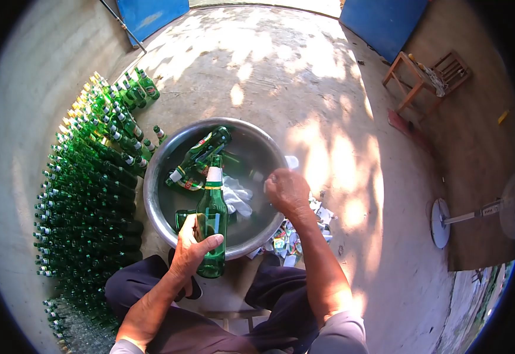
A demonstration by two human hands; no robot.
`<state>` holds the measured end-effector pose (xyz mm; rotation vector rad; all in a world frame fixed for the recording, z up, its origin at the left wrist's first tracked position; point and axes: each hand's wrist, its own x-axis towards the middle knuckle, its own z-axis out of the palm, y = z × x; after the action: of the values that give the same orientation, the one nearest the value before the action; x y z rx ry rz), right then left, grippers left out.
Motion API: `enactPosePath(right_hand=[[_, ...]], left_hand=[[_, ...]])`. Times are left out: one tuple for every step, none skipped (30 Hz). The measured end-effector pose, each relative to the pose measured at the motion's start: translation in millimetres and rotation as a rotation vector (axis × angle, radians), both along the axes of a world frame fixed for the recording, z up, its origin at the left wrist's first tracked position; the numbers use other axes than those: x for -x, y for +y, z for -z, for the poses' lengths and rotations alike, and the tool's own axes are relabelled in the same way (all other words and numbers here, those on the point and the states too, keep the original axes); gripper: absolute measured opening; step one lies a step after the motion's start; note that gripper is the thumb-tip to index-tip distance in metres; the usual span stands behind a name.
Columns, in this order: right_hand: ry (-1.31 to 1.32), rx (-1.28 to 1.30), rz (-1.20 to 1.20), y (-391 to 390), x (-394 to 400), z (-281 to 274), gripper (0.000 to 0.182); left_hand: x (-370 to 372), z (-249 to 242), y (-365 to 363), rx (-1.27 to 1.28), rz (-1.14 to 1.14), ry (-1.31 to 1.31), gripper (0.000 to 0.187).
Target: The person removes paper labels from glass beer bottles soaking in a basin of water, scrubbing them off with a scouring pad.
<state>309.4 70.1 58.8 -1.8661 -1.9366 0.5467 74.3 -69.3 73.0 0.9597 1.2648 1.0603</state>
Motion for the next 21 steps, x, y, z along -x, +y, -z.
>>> enactPosePath(right_hand=[[0.001, -0.002, 0.000, -0.4, -6.1, 1.9, 0.028], [-0.139, 0.027, 0.035, -0.9, -12.6, 2.0, 0.029], [-0.280, 0.057, 0.071, -1.6, -19.4, 2.4, 0.030], [-0.322, 0.080, 0.104, 1.1, -24.5, 10.7, 0.028], [-0.325, 0.079, 0.104, 1.4, -28.2, 15.1, 0.028], [-0.315, 0.058, 0.110, 0.9, -29.1, 15.3, 0.026], [-0.306, 0.039, 0.114, -0.5, -29.9, 15.2, 0.024], [-0.308, 0.039, 0.114, -1.4, -29.5, 14.5, 0.024], [-0.295, 0.014, 0.108, -1.9, -27.8, 12.3, 0.023], [-0.282, -0.012, 0.104, -2.6, -27.6, 10.2, 0.022], [-0.282, -0.014, 0.106, -3.5, -28.9, 8.8, 0.022], [-0.285, 0.008, 0.115, -4.2, -30.2, 7.5, 0.021], [-0.288, 0.029, 0.123, -4.7, -31.5, 6.0, 0.021], [-0.290, 0.028, 0.124, -3.7, -35.0, 9.5, 0.021], [-0.315, 0.054, 0.151, -0.8, -41.3, 19.4, 0.020], [-0.342, 0.081, 0.179, 1.9, -48.7, 30.6, 0.020], [-0.347, 0.079, 0.179, 2.7, -58.0, 44.0, 0.020], [-0.250, 0.002, 0.132, 0.9, -66.8, 57.0, 0.020], [-0.153, -0.073, 0.084, 0.4, -75.3, 70.3, 0.020], [-0.106, -0.085, 0.077, 0.0, -77.2, 72.2, 0.021], [-0.110, -0.084, 0.076, 0.2, -80.6, 73.2, 0.021]], left_hand=[[0.2, 0.8, -0.8, 0.018, 0.003, -0.002, 0.055], [0.7, 3.9, -1.6, 0.015, 0.004, -0.001, 0.055], [0.8, 5.8, -2.1, 0.033, 0.022, 0.027, 0.057], [0.1, 6.0, -2.3, 0.051, 0.039, 0.054, 0.059], [-0.7, 5.1, -3.1, 0.049, 0.040, 0.051, 0.059], [-2.9, -2.0, -2.8, 0.059, 0.049, 0.083, 0.055], [-4.7, -5.5, -4.0, 0.070, 0.057, 0.116, 0.052], [-5.2, -2.6, -5.1, 0.070, 0.057, 0.114, 0.052], [-5.3, 2.7, -5.3, 0.061, 0.042, 0.093, 0.052], [-5.4, 5.2, -5.7, 0.050, 0.029, 0.073, 0.052], [-5.1, 6.0, -6.7, 0.048, 0.031, 0.072, 0.052], [-4.7, 5.9, -7.4, 0.057, 0.025, 0.076, 0.055], [-4.1, 5.8, -7.4, 0.066, 0.019, 0.078, 0.058], [-3.6, 6.1, -7.4, 0.065, 0.020, 0.076, 0.058], [-3.0, 6.8, -7.8, 0.081, 0.015, 0.091, 0.058], [-2.7, 7.6, -8.5, 0.098, 0.009, 0.106, 0.058], [-2.1, 7.8, -8.8, 0.097, 0.010, 0.100, 0.058], [-1.4, 8.0, -9.0, 0.111, 0.021, 0.103, 0.058], [-1.7, 8.3, -9.5, 0.127, 0.033, 0.107, 0.057], [-2.6, 6.4, -9.8, 0.127, 0.033, 0.102, 0.057], [-3.3, 2.8, -10.3, 0.130, 0.040, 0.112, 0.057]])
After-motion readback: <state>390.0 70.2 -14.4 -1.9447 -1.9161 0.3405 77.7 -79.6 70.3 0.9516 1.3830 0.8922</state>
